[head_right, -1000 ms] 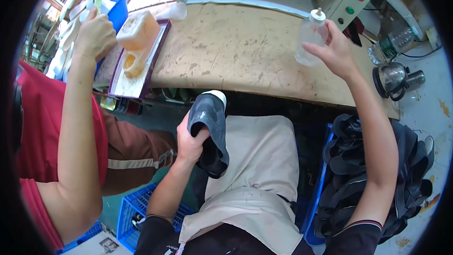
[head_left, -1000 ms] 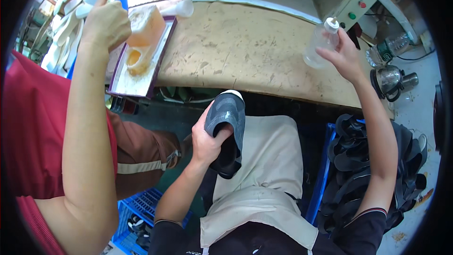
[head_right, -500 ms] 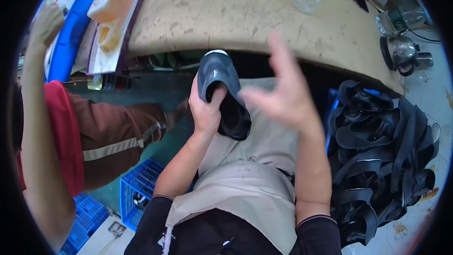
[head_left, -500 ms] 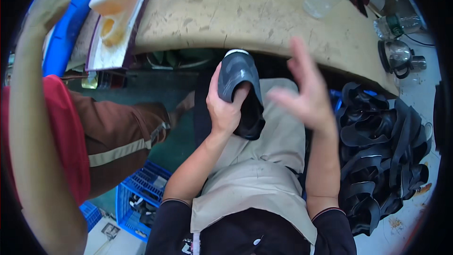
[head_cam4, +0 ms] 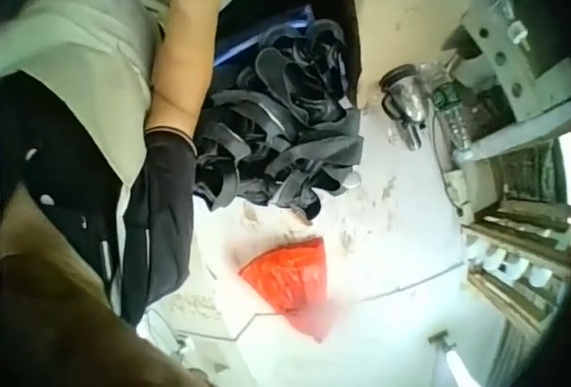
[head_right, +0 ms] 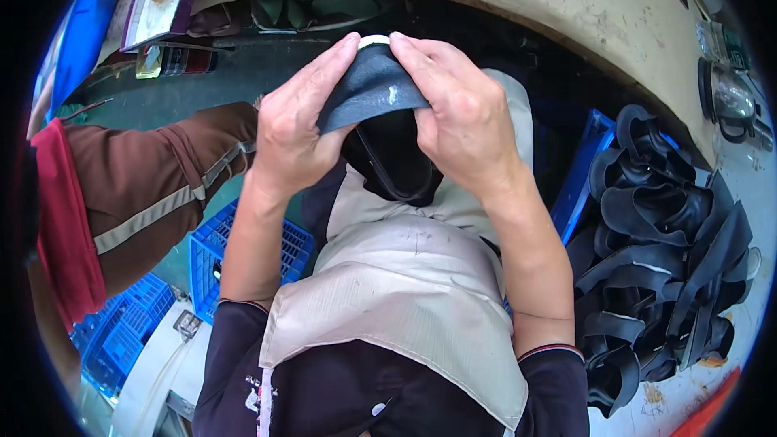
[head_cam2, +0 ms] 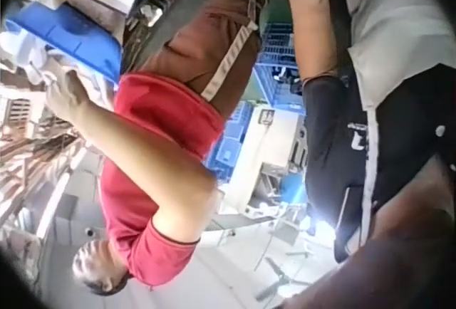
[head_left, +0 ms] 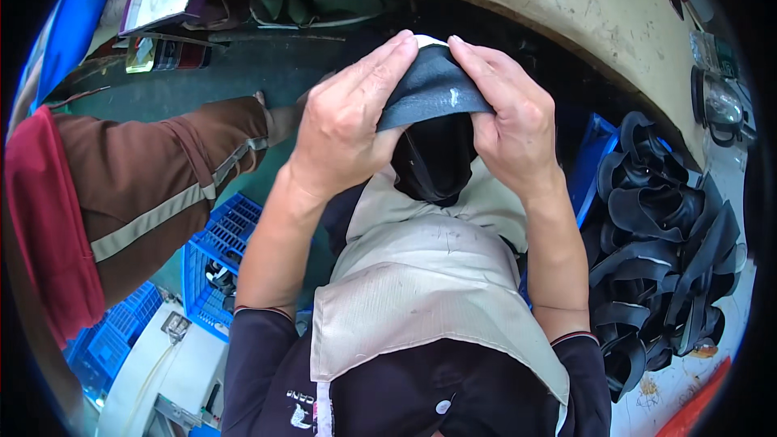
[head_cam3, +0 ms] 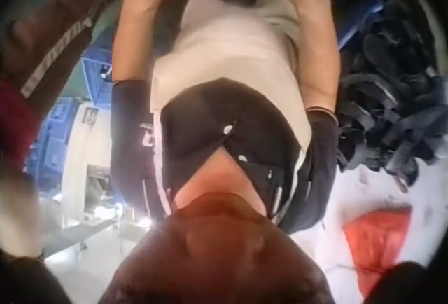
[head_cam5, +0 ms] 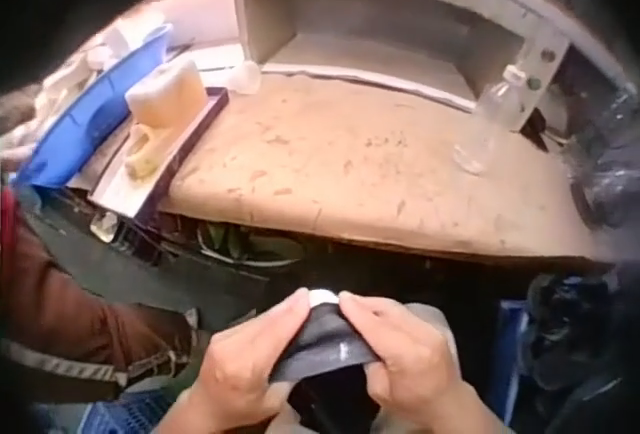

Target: Assembling shoe components by applying adhesive and fitting the upper onto the sole.

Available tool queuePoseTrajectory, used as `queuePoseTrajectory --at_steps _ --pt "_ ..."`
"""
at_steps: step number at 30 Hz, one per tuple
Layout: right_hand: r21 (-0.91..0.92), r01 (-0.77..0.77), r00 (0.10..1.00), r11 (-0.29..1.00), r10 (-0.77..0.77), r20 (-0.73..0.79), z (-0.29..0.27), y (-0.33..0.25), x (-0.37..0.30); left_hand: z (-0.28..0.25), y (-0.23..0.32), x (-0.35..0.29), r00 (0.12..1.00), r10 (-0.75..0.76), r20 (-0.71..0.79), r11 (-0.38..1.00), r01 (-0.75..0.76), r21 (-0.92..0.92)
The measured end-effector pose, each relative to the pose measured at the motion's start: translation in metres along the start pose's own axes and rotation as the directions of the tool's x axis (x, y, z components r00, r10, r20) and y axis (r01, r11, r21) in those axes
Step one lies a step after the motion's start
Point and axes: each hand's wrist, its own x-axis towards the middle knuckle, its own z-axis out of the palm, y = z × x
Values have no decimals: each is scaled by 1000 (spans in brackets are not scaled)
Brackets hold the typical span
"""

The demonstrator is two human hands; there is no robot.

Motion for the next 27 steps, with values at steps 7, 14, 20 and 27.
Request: queuePoseTrajectory --at_steps 7,14,20,27 --pt "21 73 995 997 -71 -68 0 25 -1 15 -15 6 990 133 39 987 -136 88" --pt "-55 93 985 994 -100 -144 23 54 -19 32 -35 3 988 141 58 983 -147 110" --pt "60 33 982 998 -22 -190 16 39 -25 56 -16 -12 975 15 -221 994 -39 -106" --pt "201 -45 998 979 55 -44 -42 1 -44 27 63 -23 899 -413 -147 793 276 -543"
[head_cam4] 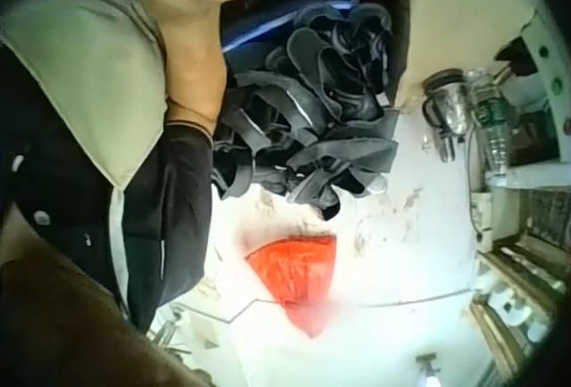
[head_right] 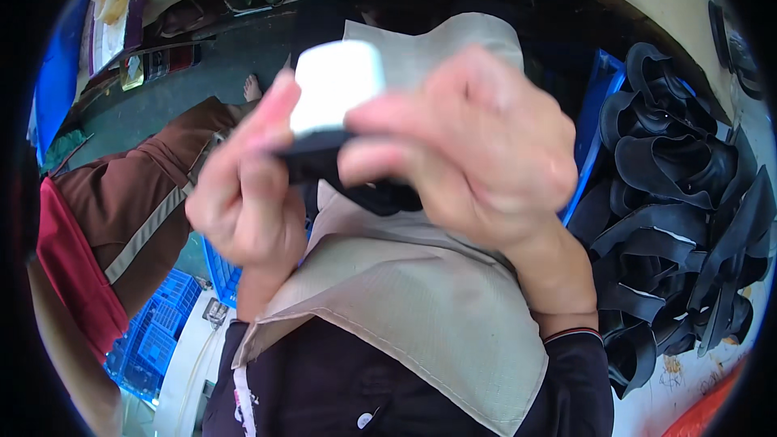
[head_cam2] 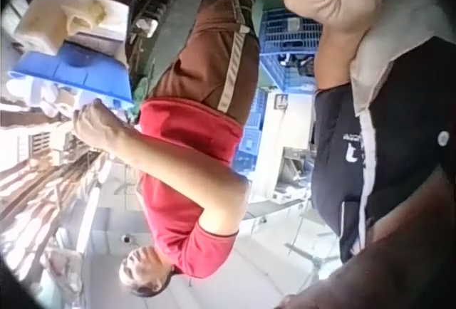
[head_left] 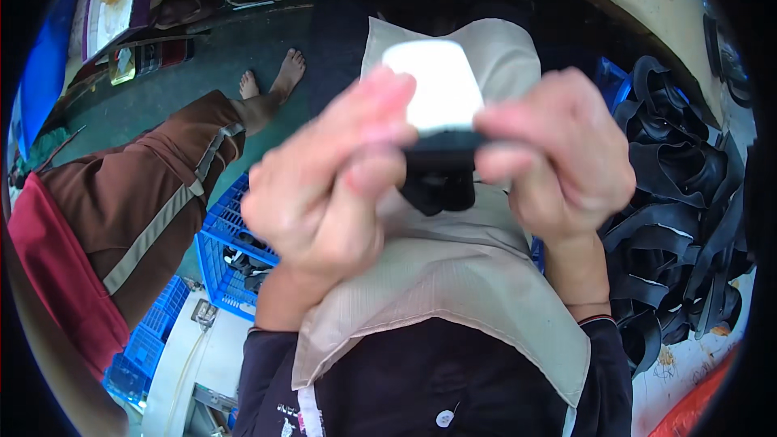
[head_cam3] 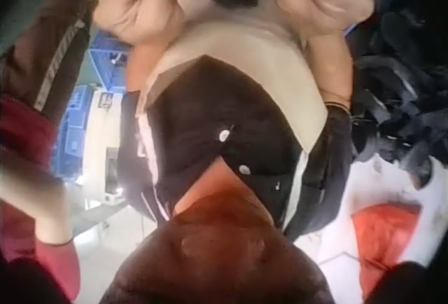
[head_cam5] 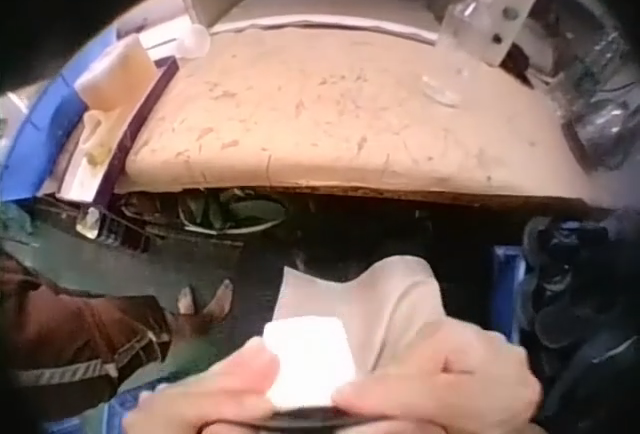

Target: Assembling shoe components by applying adhesive and fitting the upper onto the sole.

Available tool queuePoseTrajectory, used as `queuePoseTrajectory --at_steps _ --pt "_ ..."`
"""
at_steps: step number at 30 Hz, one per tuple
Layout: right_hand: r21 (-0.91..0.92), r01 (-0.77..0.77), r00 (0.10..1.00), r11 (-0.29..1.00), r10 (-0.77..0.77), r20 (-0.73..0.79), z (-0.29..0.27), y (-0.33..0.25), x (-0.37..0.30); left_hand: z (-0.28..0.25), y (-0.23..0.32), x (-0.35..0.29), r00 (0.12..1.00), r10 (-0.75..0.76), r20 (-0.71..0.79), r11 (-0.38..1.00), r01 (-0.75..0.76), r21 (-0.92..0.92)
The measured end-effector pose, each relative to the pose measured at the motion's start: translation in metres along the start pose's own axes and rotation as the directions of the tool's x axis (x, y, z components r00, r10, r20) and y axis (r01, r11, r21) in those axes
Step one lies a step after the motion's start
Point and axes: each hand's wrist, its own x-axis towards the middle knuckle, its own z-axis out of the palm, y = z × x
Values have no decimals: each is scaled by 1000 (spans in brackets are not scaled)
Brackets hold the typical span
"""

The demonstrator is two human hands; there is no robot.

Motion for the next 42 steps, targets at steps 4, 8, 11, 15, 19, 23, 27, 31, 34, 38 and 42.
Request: queuePoseTrajectory --at_steps 4,8,11,15,19,23,27,31,34,38,42 --pt "301 -95 989 949 55 140 -27 -27 -10 -13 33 -23 987 -26 161 989 49 -136" --pt "541 -257 957 801 131 260 -29 -34 -1 -19 33 -10 957 105 271 983 -58 -176" --pt "618 -397 912 678 218 347 -27 -34 8 -9 23 12 962 201 185 957 -152 -248" --pt "609 -421 907 672 330 263 -26 -21 14 -8 9 30 952 5 307 945 96 -312" --pt "593 -376 922 712 349 165 -23 -19 13 -8 9 37 940 -34 340 959 126 -252" --pt "566 -329 928 756 369 46 -20 -15 16 5 16 36 957 -134 259 965 186 -188" --pt "551 -342 918 761 397 21 -22 -21 16 18 28 29 957 -248 150 943 274 -190" --pt "543 -433 884 720 456 101 -38 -29 16 28 41 26 928 -341 150 871 371 -321" --pt "604 -478 856 637 491 161 -50 -30 16 36 54 24 889 -428 163 825 458 -331" --pt "604 -540 819 587 533 214 -68 -35 13 52 70 15 869 -478 132 795 491 -357" --pt "596 -582 789 553 561 251 -76 -37 13 58 72 4 864 -497 80 798 492 -349"
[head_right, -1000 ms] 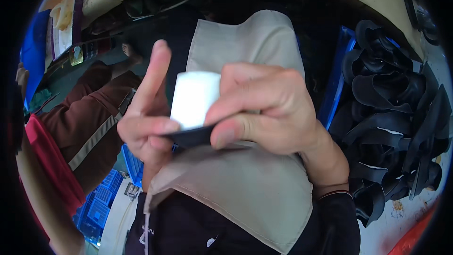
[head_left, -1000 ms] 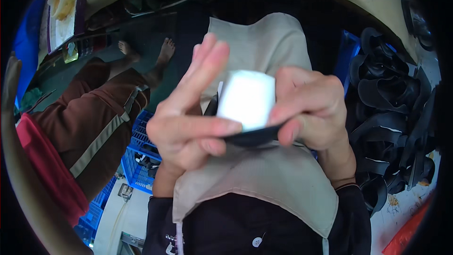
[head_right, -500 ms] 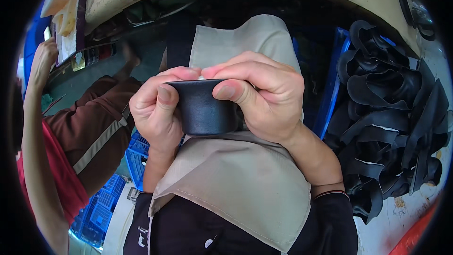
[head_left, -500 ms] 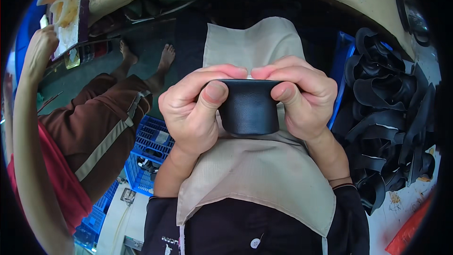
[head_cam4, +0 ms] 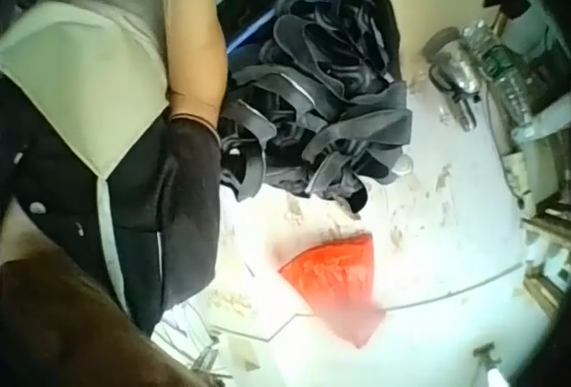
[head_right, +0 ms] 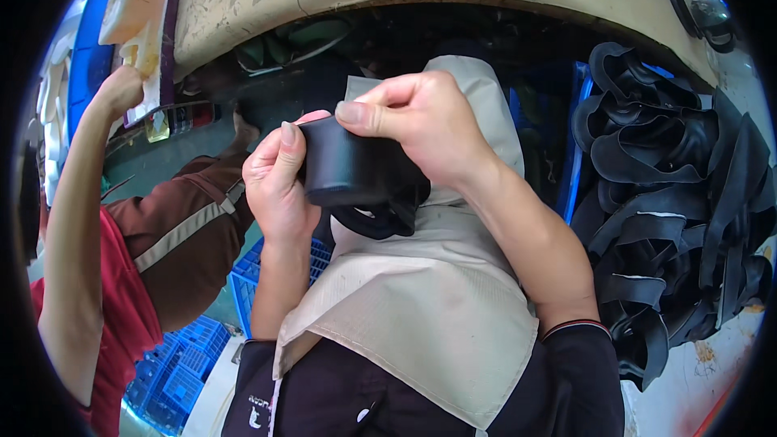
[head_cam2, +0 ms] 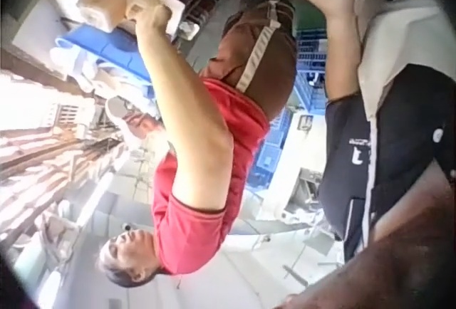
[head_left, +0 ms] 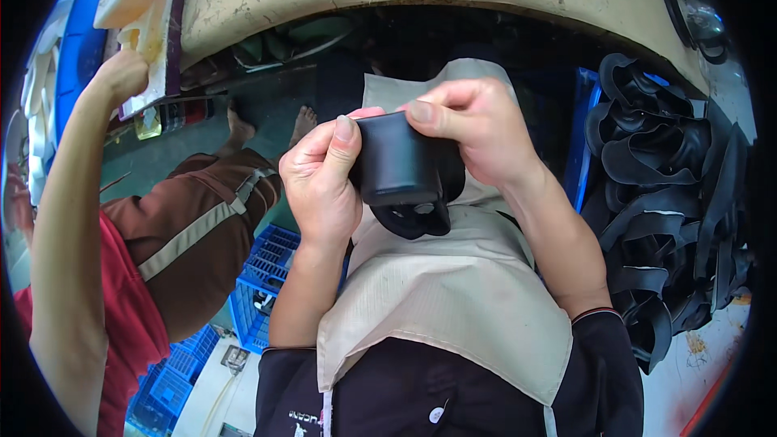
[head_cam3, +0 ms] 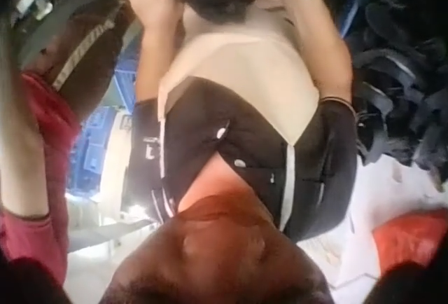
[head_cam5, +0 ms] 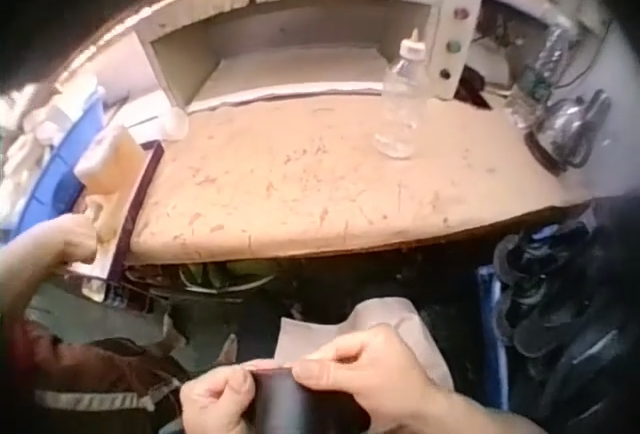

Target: Assembling shoe components by applying adhesive and fitting the upper onto the sole.

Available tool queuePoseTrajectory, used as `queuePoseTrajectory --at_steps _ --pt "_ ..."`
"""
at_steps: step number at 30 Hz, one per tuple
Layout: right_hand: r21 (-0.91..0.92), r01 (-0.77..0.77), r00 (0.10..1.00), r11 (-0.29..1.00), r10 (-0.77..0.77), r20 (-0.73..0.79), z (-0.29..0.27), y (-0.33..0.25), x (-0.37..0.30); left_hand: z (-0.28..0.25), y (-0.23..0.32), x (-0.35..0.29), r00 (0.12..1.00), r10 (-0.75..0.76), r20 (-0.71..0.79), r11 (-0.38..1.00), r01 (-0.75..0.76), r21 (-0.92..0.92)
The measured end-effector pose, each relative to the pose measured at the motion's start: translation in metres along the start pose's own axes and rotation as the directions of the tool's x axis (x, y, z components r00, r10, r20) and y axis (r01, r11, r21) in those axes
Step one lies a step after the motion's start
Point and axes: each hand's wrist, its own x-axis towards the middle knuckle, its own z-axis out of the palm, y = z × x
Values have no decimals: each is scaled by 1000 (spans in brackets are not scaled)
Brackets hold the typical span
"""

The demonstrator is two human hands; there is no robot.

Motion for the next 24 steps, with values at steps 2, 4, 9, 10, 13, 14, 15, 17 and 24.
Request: queuePoseTrajectory --at_steps 2,4,9,10,13,14,15,17,24 --pt "22 -3 1000 1000 3 15 0 1 6 -5 -5 0 999 21 -34 998 -19 61" --pt "40 4 1000 999 -4 20 2 -1 11 -4 0 -1 998 38 -44 994 -33 100" --pt "-328 316 946 891 -323 32 12 1 20 -5 6 -3 946 199 257 977 -213 28" --pt "-331 306 948 893 -316 26 17 -1 21 -6 9 -2 945 150 290 974 -192 122" --pt "-356 259 960 898 -279 -5 25 -4 26 -10 17 7 930 -26 366 915 -126 383" --pt "-359 241 964 902 -265 -19 22 -4 27 -9 15 8 928 -44 371 918 -109 381" --pt "-380 291 951 878 -308 17 17 -3 32 -9 14 10 922 -33 385 906 -135 402" --pt "-408 386 921 827 -374 114 7 12 45 -16 1 8 919 -11 394 880 -178 440" --pt "-391 457 889 799 -428 163 32 78 87 -55 -23 25 959 -142 245 892 17 451"
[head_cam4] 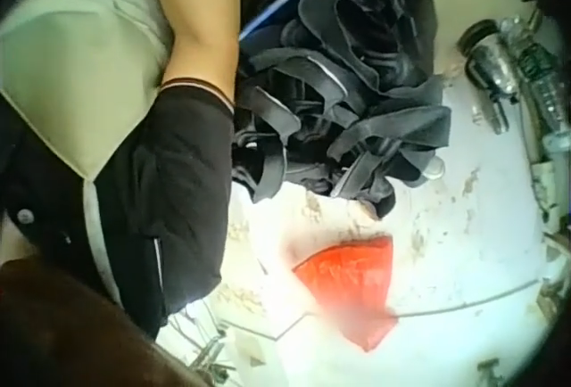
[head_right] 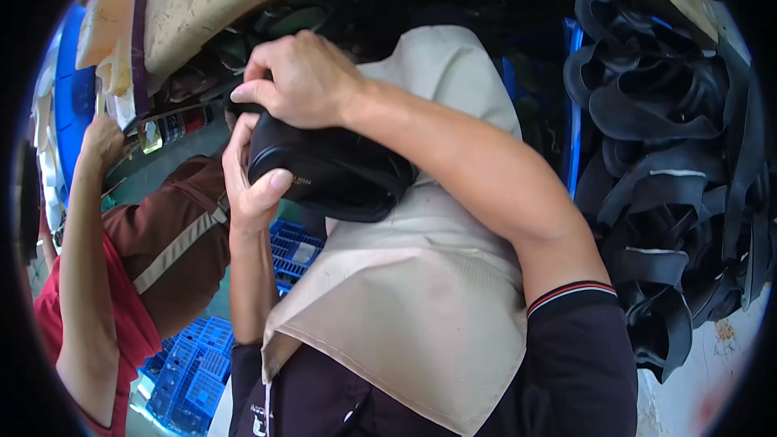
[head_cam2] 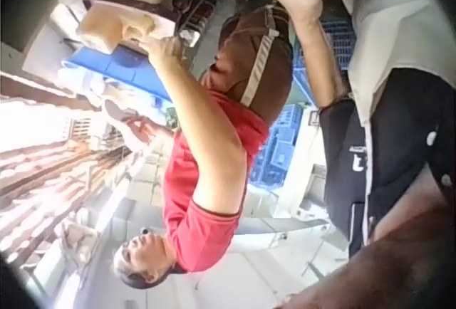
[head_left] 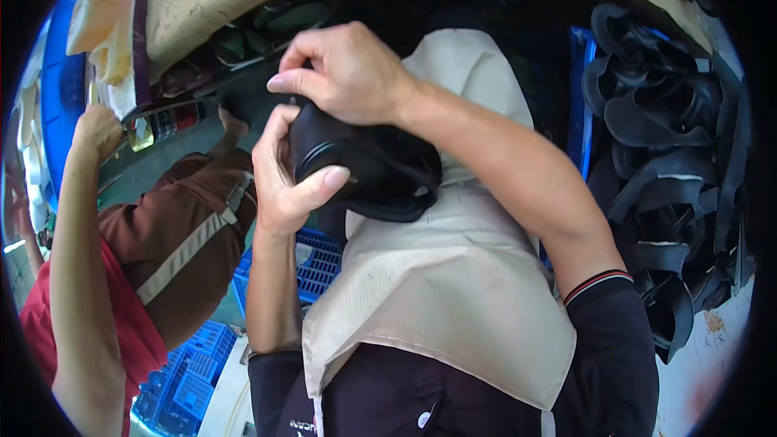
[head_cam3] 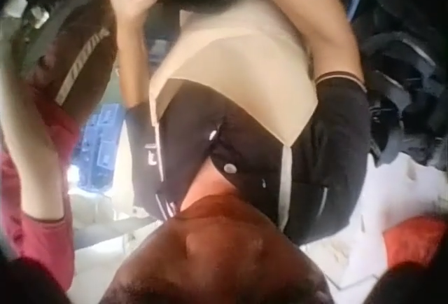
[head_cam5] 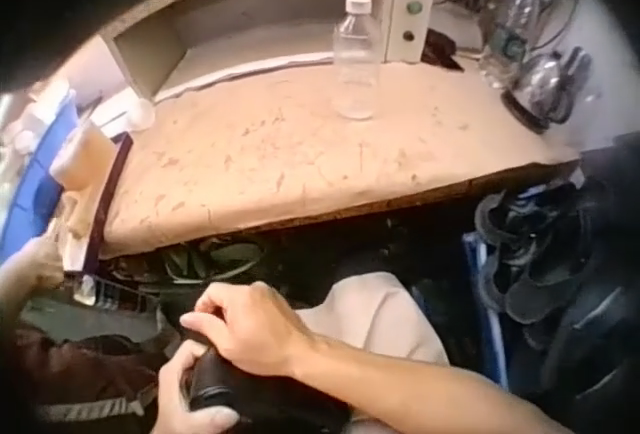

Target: Assembling shoe components by applying adhesive and fitting the upper onto the sole.

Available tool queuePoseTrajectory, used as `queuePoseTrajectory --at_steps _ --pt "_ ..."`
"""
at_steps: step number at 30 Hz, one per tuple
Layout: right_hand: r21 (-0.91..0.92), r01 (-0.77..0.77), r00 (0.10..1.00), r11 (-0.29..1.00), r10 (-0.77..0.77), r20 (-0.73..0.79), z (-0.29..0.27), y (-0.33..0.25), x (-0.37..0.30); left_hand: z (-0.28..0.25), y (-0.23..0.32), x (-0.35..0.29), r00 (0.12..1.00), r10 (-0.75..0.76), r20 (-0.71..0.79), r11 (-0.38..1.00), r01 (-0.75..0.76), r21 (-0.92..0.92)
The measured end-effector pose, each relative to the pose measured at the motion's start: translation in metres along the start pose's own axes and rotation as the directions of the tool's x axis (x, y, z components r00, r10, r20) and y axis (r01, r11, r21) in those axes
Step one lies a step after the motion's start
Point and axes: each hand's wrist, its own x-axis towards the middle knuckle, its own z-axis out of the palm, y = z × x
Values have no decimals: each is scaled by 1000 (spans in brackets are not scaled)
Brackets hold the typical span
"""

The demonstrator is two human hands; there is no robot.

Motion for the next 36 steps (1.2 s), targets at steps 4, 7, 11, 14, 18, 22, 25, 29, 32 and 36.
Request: queuePoseTrajectory --at_steps 4,7,11,14,18,22,25,29,32,36 --pt "-83 -241 963 967 249 104 17 -2 2 -23 -5 -2 998 33 -49 995 -38 -87" --pt "-19 -271 953 962 271 134 15 4 -2 -31 -8 -5 998 36 -44 995 -40 -95" --pt "65 -296 947 953 284 149 23 15 -16 -28 -16 -10 998 51 -34 990 -55 -127" --pt "131 -222 970 966 206 125 37 19 0 -30 -5 6 989 132 -66 974 -142 -177" --pt "399 -348 925 848 241 295 11 -20 14 -54 16 4 994 -10 -110 930 -31 -367" --pt "520 -170 937 837 -26 348 1 -57 -10 -46 33 -8 970 67 -235 952 -133 -275" --pt "128 -121 937 984 71 343 4 -71 -12 -43 36 -8 937 178 -300 976 -207 -69" --pt "69 -54 914 996 22 405 11 -68 -18 -44 15 -11 811 385 -442 923 -326 205" --pt "9 -40 916 999 33 400 22 -59 -29 -58 -9 -8 867 328 -375 935 -241 262" --pt "-60 0 917 998 24 398 39 -62 -27 -85 -10 -12 929 252 -273 933 -159 322"
